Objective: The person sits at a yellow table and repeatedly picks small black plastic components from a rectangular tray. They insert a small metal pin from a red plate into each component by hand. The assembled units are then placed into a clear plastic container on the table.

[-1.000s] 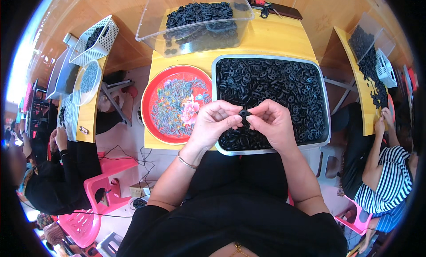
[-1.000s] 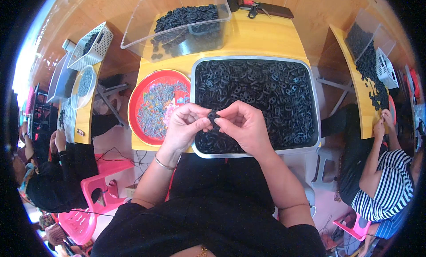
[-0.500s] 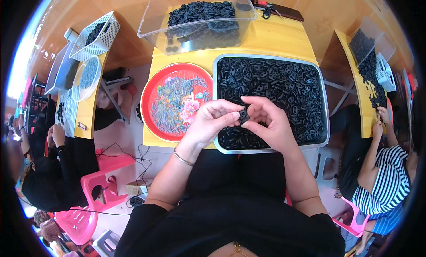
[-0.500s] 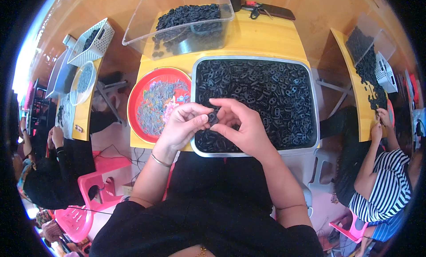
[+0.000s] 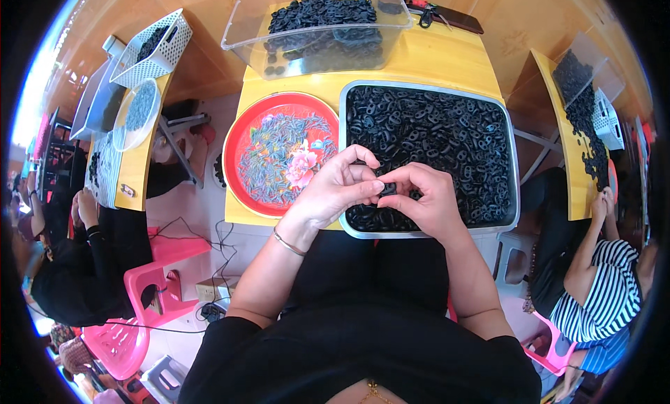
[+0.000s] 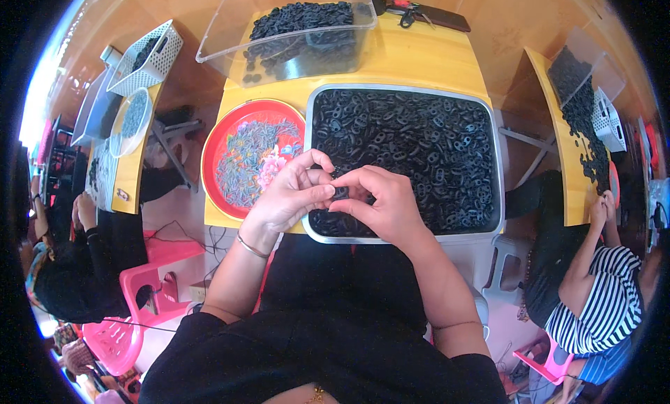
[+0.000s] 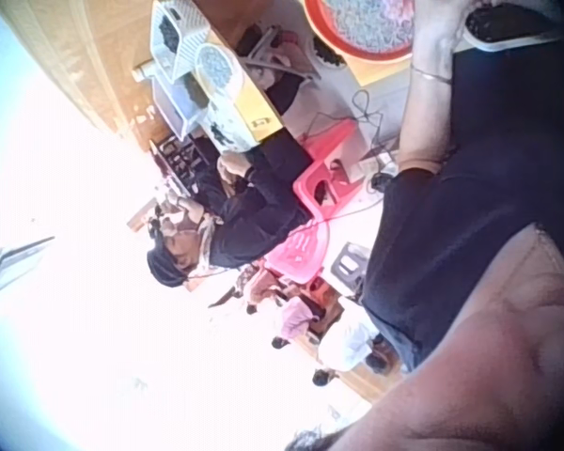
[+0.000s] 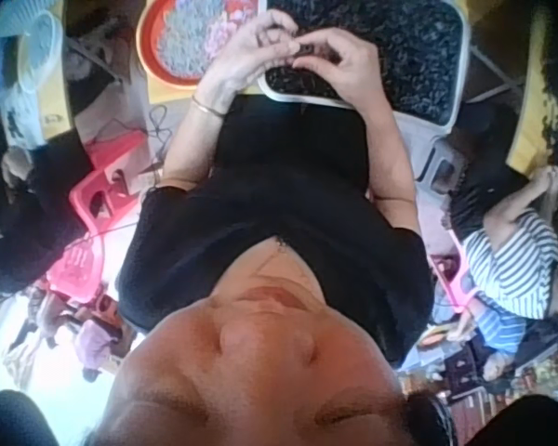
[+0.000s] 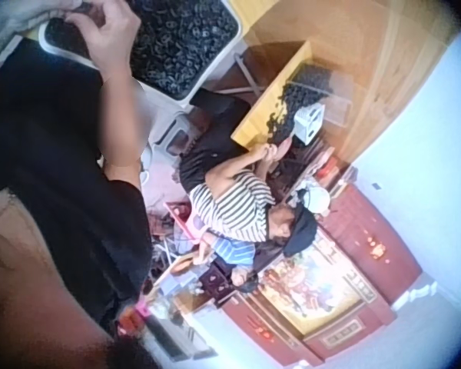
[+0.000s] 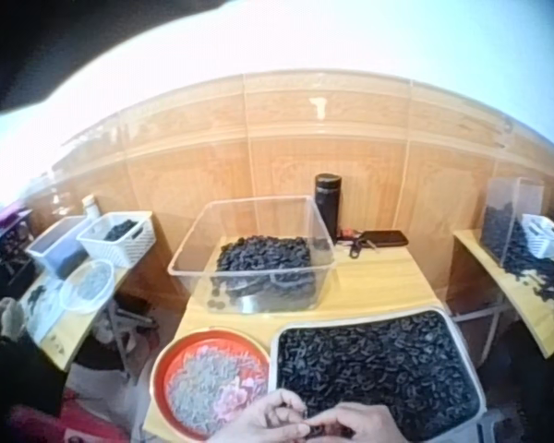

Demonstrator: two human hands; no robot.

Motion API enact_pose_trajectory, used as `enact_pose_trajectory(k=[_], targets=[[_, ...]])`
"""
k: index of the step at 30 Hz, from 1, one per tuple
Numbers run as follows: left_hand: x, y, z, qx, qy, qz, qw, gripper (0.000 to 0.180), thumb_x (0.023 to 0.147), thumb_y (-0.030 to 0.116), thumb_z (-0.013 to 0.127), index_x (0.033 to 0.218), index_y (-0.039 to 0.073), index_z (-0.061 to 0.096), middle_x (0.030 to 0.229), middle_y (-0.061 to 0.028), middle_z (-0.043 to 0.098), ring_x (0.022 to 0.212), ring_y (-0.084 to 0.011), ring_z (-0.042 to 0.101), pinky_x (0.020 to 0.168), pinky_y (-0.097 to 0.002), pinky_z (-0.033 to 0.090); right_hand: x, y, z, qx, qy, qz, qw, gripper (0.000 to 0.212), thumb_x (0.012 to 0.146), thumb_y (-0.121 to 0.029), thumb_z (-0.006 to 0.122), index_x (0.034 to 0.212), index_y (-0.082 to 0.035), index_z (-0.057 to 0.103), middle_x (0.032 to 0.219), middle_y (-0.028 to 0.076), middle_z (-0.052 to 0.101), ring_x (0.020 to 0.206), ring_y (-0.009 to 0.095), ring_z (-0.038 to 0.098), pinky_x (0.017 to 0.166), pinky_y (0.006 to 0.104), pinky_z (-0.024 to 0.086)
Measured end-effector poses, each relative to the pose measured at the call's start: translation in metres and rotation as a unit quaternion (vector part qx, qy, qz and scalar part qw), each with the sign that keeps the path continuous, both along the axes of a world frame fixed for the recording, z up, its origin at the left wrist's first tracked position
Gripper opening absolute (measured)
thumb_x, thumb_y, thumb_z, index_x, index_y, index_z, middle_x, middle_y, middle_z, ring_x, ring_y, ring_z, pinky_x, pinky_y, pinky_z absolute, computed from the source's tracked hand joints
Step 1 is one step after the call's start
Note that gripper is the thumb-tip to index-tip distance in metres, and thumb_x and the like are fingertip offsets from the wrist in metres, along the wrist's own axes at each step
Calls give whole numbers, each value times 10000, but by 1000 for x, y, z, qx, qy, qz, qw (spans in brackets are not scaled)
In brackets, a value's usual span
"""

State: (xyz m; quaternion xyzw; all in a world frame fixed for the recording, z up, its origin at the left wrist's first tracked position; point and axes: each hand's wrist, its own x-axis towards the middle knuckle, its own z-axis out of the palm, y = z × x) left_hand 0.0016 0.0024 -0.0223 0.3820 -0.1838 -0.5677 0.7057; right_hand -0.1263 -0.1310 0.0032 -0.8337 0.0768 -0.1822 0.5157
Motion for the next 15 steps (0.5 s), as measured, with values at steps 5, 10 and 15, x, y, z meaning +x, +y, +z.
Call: enact_pose_trajectory(k=[5, 10, 15], targets=[[2, 2, 1, 1, -21, -11, 1000, 267, 808, -8, 622, 1003, 62, 454, 779, -45, 607, 680, -79, 582, 595, -180, 471, 1, 1, -3, 27, 3, -7, 1000, 228, 667, -121, 762, 859, -60, 655, 656, 14, 566, 554, 79, 528, 514, 224, 416], [3, 2, 4, 9, -24, -4, 1000, 297, 807, 0, 627, 1040, 59, 453, 776, -41, 608, 680, -78, 581, 602, -181, 471, 2, -1, -12, 151, 18, 25, 988, 241, 681, -94, 754, 894, -48, 651, 708, 20, 591, 587, 62, 546, 541, 216, 435], [5, 3, 3, 0, -7, 8, 1000, 317, 808, 20, 638, 1062, 59, 452, 769, -34, 608, 681, -75, 579, 609, -181, 470, 3, -1, -13, 184, -3, 39, 982, 286, 685, -74, 747, 951, -51, 646, 727, 23, 587, 599, 66, 543, 565, 217, 446]])
